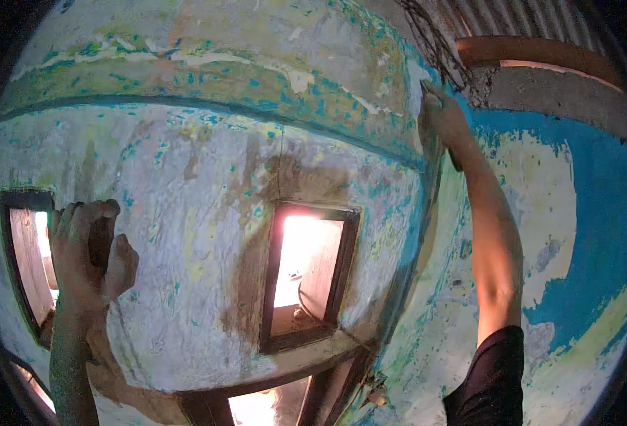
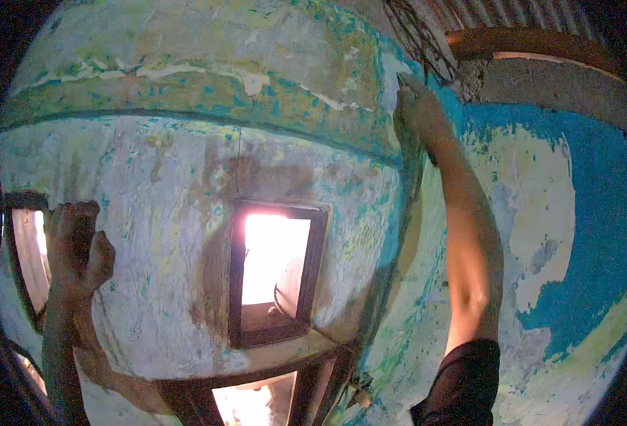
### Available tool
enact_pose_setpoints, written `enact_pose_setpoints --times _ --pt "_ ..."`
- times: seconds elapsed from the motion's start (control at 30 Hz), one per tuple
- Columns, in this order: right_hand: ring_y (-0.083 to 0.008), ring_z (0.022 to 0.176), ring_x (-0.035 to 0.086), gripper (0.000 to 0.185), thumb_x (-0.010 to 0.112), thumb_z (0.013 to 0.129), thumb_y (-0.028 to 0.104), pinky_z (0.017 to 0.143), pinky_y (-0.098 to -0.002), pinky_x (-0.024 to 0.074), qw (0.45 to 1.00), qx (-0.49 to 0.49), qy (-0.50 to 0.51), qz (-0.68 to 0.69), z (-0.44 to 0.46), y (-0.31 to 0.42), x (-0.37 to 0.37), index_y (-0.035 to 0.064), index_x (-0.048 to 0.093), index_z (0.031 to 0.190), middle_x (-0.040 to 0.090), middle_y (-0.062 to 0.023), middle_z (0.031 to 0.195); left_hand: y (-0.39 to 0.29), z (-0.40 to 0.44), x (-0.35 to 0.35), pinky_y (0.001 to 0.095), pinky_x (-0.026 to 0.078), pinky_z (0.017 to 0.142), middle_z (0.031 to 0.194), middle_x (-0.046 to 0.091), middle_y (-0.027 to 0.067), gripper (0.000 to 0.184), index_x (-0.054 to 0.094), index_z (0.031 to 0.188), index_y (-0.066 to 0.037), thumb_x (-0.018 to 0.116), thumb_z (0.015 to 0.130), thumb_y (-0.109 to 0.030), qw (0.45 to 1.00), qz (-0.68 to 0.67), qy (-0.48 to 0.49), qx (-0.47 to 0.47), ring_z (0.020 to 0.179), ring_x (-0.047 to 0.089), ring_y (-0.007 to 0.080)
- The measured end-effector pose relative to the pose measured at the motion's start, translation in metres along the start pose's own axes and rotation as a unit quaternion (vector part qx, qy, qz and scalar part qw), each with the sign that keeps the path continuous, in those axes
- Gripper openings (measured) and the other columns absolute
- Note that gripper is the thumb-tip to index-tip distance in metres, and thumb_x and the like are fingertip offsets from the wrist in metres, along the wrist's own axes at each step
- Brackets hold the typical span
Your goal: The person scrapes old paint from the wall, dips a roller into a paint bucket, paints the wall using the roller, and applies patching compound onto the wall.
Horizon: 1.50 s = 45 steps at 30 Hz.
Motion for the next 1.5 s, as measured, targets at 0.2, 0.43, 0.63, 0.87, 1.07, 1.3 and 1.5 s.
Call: enact_pose_setpoints --times 0.2,0.43,0.63,0.87,1.07,1.3,1.5 --pt "-0.0263 0.098 0.062 0.047 0.047 0.101 0.036 0.091 -0.0401 0.0455 0.996 0.032 -0.001 0.088 -0.022 -0.001 -0.006 0.0066 0.054 0.138 0.068 -0.0146 0.109 -0.015 0.009 0.003 0.0406 0.038 0.077 0.09 0.061 0.0136 0.028 0.057 0.1 -0.002 0.06 0.074 -0.013 0.997 0.054 -0.032 0.032 0.08 0.054 0.0324" --pt "-0.0328 0.126 0.053 0.05 0.045 0.102 0.039 0.106 -0.0395 0.0375 1.0 0.019 -0.017 0.004 -0.064 -0.015 0.005 0.0051 0.053 0.138 0.059 -0.0227 0.13 -0.011 0.004 0.0 0.0399 0.038 0.086 0.098 0.059 0.0153 0.033 0.055 0.104 0.0 0.059 0.07 -0.003 0.997 0.07 0.012 0.002 0.09 0.053 0.0318" --pt "-0.0384 0.124 0.054 0.045 0.04 0.102 0.033 0.105 -0.0448 0.04 0.991 0.127 0.027 0.019 -0.022 -0.003 -0.018 0.008 0.054 0.137 0.057 -0.0266 0.13 0.01 -0.005 0.013 0.0352 0.041 0.092 0.109 0.056 0.0148 0.03 0.052 0.112 0.002 0.054 0.082 0.0 1.0 -0.023 0.001 0.007 0.101 0.055 0.024" --pt "-0.0346 0.119 0.058 0.048 0.043 0.102 0.036 0.1 -0.0394 0.0438 0.999 0.038 0.02 0.001 -0.099 -0.011 0.004 0.006 0.052 0.139 0.06 -0.0252 0.128 0.001 0.001 0.018 0.0333 0.039 0.088 0.1 0.056 0.0132 0.026 0.052 0.109 0.005 0.057 0.087 -0.007 0.995 -0.095 -0.001 -0.028 0.095 0.053 0.0198" --pt "-0.0439 0.118 0.056 0.047 0.037 0.102 0.035 0.101 -0.0477 0.0446 0.996 0.013 0.028 -0.083 -0.128 0.001 0.012 0.0158 0.046 0.143 0.059 -0.0255 0.126 0.002 0.003 0.017 0.0322 0.04 0.079 0.093 0.057 0.0132 0.027 0.053 0.107 0.007 0.058 0.088 -0.012 0.998 -0.048 -0.036 0.036 0.084 0.054 0.0196" --pt "-0.0413 0.109 0.062 0.045 0.041 0.102 0.036 0.091 -0.0467 0.049 0.993 0.056 0.026 -0.104 -0.134 0.015 0.012 0.01 0.051 0.138 0.064 -0.0251 0.118 0.003 0.001 0.015 0.0241 0.042 0.071 0.102 0.056 0.0086 0.028 0.054 0.114 0.002 0.058 0.094 -0.017 0.999 -0.036 -0.004 0.03 0.081 0.052 0.0129" --pt "-0.0415 0.108 0.061 0.042 0.038 0.101 0.037 0.091 -0.0484 0.0482 0.983 0.052 0.124 -0.123 -0.108 0.019 0.002 0.0057 0.061 0.116 0.063 -0.0262 0.115 0.0 0.001 0.02 0.0249 0.044 0.069 0.091 0.055 0.0055 0.027 0.054 0.112 0.002 0.058 0.096 -0.019 0.982 -0.164 0.017 -0.089 0.078 0.051 0.0117"
Point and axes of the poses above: each hand's wrist, its own z-axis towards the middle knuckle, its own x-axis out of the palm, y = z × x, the point moved 2 cm from there along z, towards the middle knuckle
